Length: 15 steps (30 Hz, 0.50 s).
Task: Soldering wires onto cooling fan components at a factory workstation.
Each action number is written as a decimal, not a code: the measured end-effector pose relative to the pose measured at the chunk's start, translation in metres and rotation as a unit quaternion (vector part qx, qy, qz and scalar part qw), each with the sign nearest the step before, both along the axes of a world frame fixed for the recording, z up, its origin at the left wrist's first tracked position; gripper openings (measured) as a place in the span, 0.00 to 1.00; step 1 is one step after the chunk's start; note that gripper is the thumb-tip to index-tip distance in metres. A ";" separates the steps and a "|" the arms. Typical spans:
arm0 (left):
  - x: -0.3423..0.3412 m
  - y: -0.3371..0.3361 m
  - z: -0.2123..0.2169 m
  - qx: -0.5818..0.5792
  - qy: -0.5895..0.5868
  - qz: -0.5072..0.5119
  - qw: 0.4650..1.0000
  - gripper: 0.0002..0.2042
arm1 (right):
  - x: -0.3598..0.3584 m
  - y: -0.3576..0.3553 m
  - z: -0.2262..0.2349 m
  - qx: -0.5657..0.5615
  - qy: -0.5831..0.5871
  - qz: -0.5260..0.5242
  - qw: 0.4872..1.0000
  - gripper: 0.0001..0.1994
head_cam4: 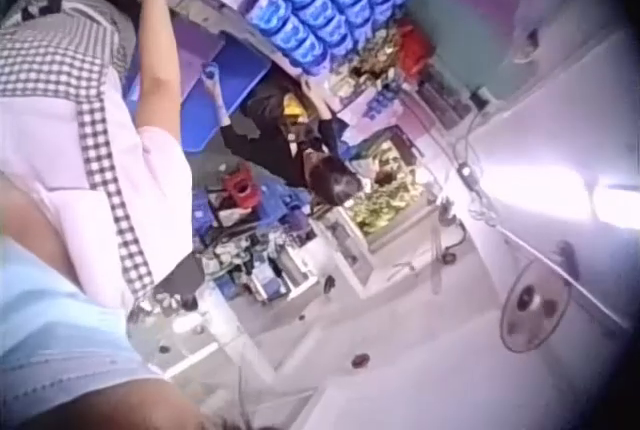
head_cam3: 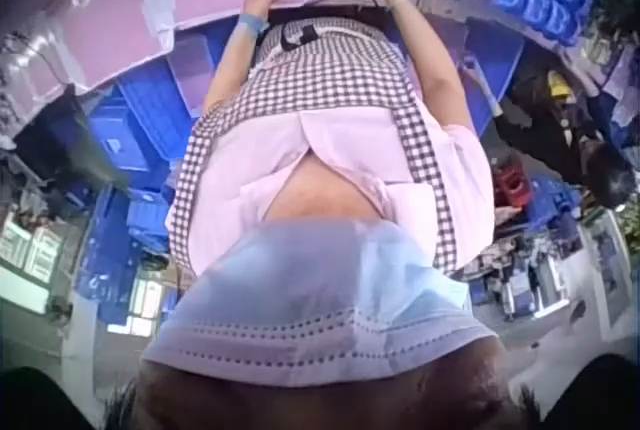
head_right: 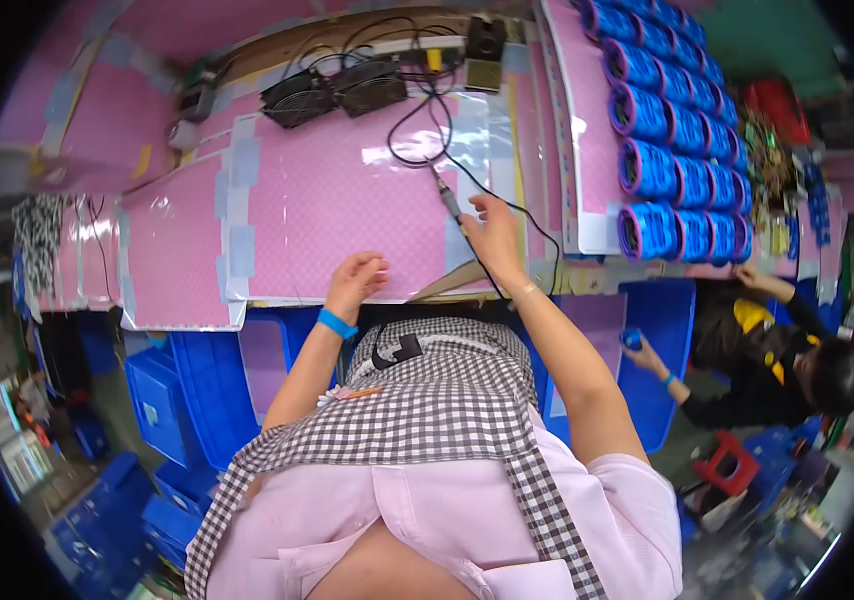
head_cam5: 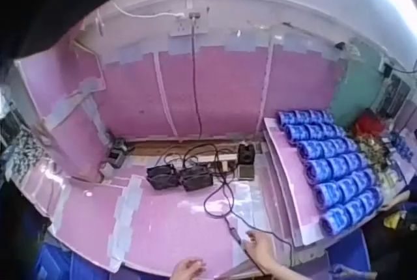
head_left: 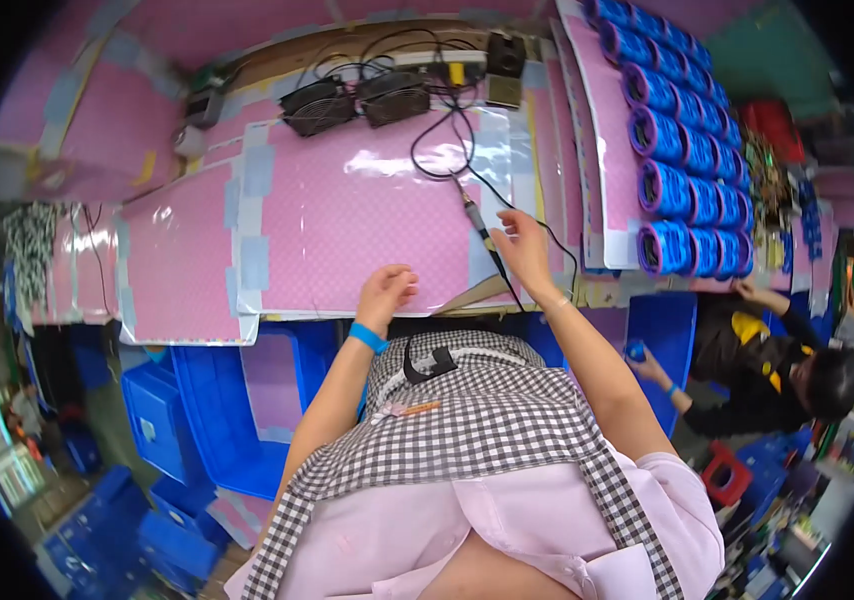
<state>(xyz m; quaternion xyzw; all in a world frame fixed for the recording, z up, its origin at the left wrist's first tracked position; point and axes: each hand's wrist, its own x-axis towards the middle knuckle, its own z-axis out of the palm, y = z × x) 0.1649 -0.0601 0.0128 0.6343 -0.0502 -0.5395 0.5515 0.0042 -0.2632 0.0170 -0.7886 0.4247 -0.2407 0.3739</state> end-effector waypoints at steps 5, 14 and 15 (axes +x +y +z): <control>-0.028 -0.037 -0.015 0.036 -0.007 -0.130 0.991 0.13 | 0.000 0.011 -0.030 0.012 0.195 -0.018 0.980 0.13; -0.002 -0.102 0.053 -0.142 0.104 -0.087 0.980 0.18 | -0.020 0.045 0.055 0.357 -0.106 0.038 0.927 0.10; 0.002 -0.105 0.062 -0.224 0.152 -0.126 0.954 0.19 | -0.022 0.049 0.065 0.342 -0.142 0.060 0.927 0.10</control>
